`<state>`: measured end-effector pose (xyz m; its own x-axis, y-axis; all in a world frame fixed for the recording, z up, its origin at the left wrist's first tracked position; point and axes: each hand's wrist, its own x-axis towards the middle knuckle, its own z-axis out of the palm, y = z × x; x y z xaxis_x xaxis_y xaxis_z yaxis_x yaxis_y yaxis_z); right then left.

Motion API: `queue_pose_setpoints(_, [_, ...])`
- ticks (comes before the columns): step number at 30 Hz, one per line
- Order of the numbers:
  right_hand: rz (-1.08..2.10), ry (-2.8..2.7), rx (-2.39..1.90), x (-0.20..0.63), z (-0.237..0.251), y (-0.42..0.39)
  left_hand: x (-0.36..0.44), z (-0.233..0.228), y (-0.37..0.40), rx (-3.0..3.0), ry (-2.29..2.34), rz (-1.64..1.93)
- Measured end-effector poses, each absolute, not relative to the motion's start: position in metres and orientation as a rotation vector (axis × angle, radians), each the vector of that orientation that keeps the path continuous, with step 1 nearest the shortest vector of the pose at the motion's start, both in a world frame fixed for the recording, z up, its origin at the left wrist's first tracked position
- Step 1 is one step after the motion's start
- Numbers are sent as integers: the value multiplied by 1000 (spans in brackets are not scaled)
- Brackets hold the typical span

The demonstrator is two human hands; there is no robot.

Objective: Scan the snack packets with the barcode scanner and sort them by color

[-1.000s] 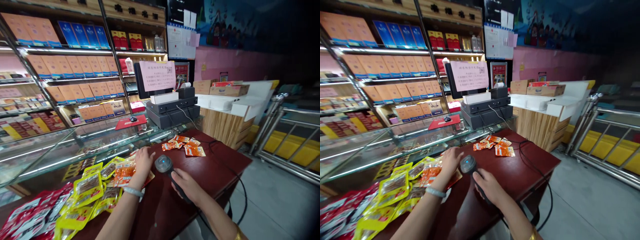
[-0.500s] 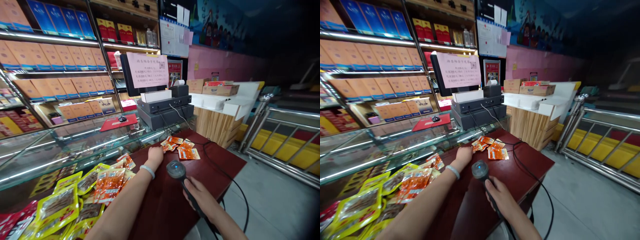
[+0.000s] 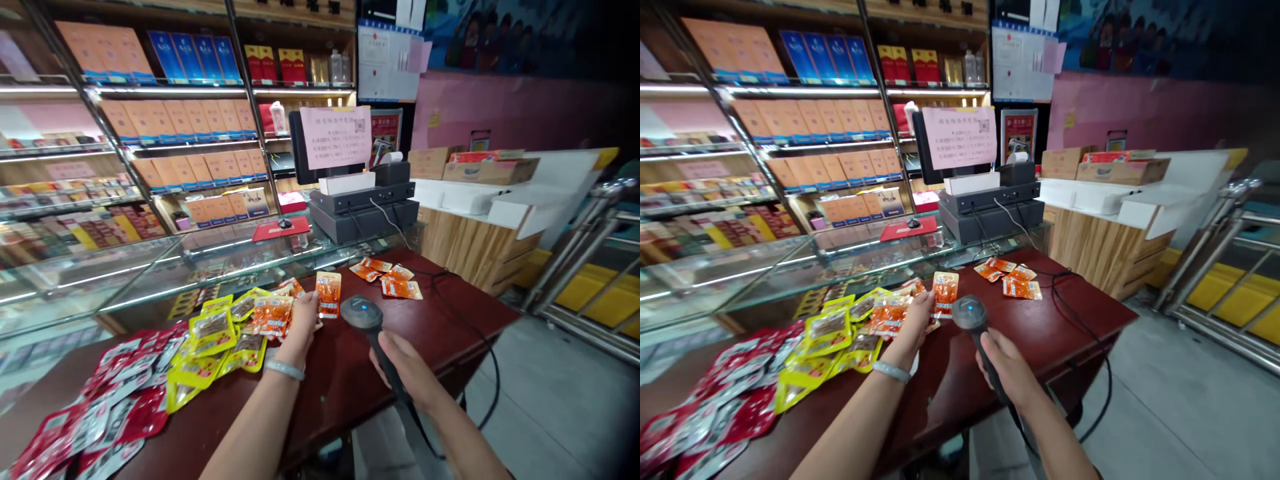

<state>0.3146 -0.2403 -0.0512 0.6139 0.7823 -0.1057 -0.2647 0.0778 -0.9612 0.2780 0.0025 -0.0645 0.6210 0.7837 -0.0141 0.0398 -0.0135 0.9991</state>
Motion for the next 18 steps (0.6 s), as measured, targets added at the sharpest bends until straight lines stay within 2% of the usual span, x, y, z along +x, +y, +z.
queue_pose_setpoints(4, [941,-636,-1248,293,-45,-228,238,-61,-3,1449,749,728])
queue_pose_setpoints(9, [908,-708,-1205,279,-40,-204,206,-58,-11,1434,776,732])
queue_pose_setpoints(18, [928,-712,-1183,278,-42,-183,193,-62,-13,1471,869,715])
